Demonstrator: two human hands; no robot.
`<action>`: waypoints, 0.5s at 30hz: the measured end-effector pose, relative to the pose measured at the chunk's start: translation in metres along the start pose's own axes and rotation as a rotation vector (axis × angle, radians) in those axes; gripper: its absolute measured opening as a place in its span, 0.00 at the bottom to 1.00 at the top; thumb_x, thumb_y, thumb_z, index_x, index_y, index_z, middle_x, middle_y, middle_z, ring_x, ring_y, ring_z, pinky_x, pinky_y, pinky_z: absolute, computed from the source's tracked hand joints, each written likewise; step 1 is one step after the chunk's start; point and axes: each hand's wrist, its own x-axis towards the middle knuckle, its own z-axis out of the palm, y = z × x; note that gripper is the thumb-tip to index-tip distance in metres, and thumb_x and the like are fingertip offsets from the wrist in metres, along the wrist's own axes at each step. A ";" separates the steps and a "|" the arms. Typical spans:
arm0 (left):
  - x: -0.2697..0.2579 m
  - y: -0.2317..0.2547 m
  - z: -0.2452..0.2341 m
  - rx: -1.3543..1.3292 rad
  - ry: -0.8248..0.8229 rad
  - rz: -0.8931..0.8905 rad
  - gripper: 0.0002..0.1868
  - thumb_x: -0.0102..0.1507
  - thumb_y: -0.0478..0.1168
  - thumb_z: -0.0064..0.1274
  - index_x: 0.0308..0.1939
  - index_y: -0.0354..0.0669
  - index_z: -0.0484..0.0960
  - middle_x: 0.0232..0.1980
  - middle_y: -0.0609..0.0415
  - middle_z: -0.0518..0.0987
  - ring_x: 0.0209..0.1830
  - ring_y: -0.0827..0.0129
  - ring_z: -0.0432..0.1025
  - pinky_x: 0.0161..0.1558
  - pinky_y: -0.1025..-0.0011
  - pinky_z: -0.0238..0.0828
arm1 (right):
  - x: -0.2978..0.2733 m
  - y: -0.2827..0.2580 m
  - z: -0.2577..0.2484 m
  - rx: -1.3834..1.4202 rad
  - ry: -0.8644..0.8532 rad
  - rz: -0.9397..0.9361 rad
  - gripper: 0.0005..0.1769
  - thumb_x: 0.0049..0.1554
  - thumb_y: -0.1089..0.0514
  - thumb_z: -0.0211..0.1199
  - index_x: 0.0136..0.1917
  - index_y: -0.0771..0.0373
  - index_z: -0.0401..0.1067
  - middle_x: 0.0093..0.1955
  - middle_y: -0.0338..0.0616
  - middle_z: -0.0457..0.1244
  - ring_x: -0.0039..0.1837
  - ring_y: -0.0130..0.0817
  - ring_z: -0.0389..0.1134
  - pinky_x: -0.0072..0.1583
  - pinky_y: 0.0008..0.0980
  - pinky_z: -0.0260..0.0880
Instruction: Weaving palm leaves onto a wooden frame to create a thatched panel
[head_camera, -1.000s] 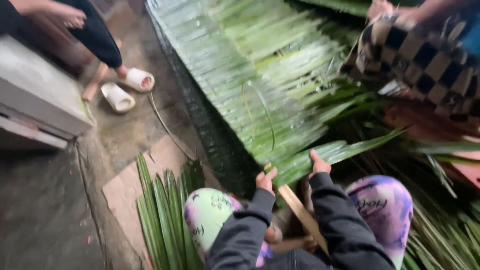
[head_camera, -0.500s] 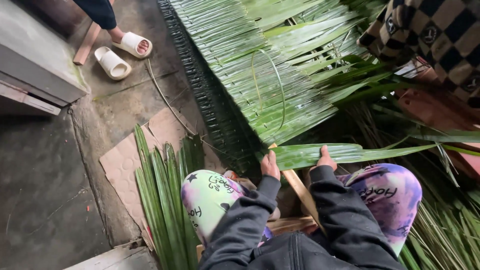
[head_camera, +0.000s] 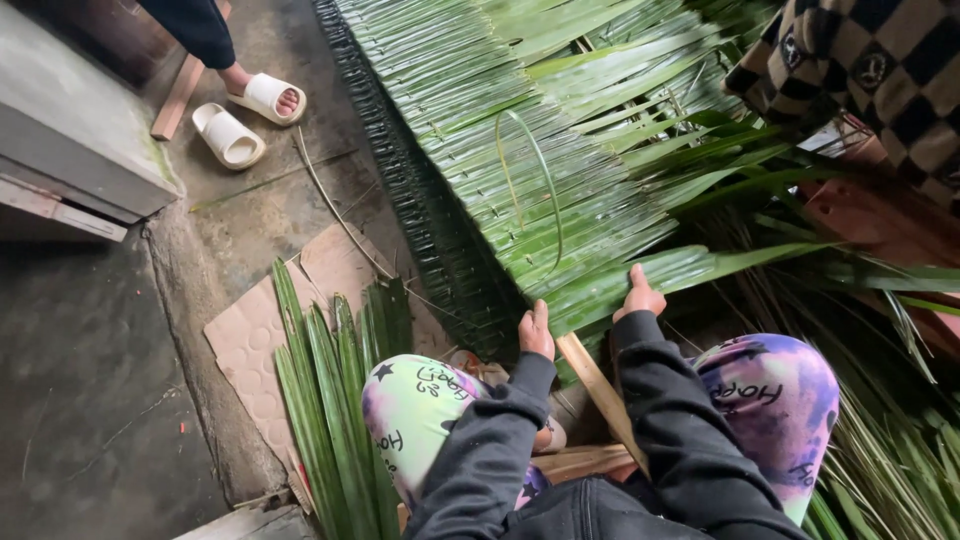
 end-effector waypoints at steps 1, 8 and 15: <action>-0.002 0.003 -0.001 0.001 -0.001 -0.001 0.30 0.69 0.64 0.49 0.39 0.38 0.79 0.41 0.47 0.80 0.49 0.64 0.76 0.58 0.64 0.70 | 0.005 0.004 -0.001 0.000 0.002 0.000 0.52 0.57 0.51 0.79 0.77 0.80 0.50 0.79 0.74 0.44 0.81 0.64 0.43 0.77 0.65 0.44; -0.016 0.022 -0.005 0.010 0.040 0.048 0.28 0.71 0.61 0.47 0.40 0.36 0.77 0.41 0.43 0.79 0.49 0.64 0.75 0.57 0.63 0.70 | 0.021 0.017 0.018 0.007 0.018 -0.041 0.43 0.55 0.54 0.79 0.71 0.78 0.59 0.70 0.72 0.57 0.75 0.63 0.56 0.71 0.60 0.58; -0.011 0.023 -0.011 0.043 0.060 0.076 0.27 0.71 0.62 0.47 0.40 0.39 0.76 0.43 0.46 0.80 0.49 0.66 0.75 0.58 0.65 0.70 | 0.014 0.017 0.011 -0.012 -0.037 -0.007 0.47 0.56 0.49 0.78 0.72 0.81 0.56 0.74 0.76 0.51 0.78 0.66 0.50 0.73 0.62 0.51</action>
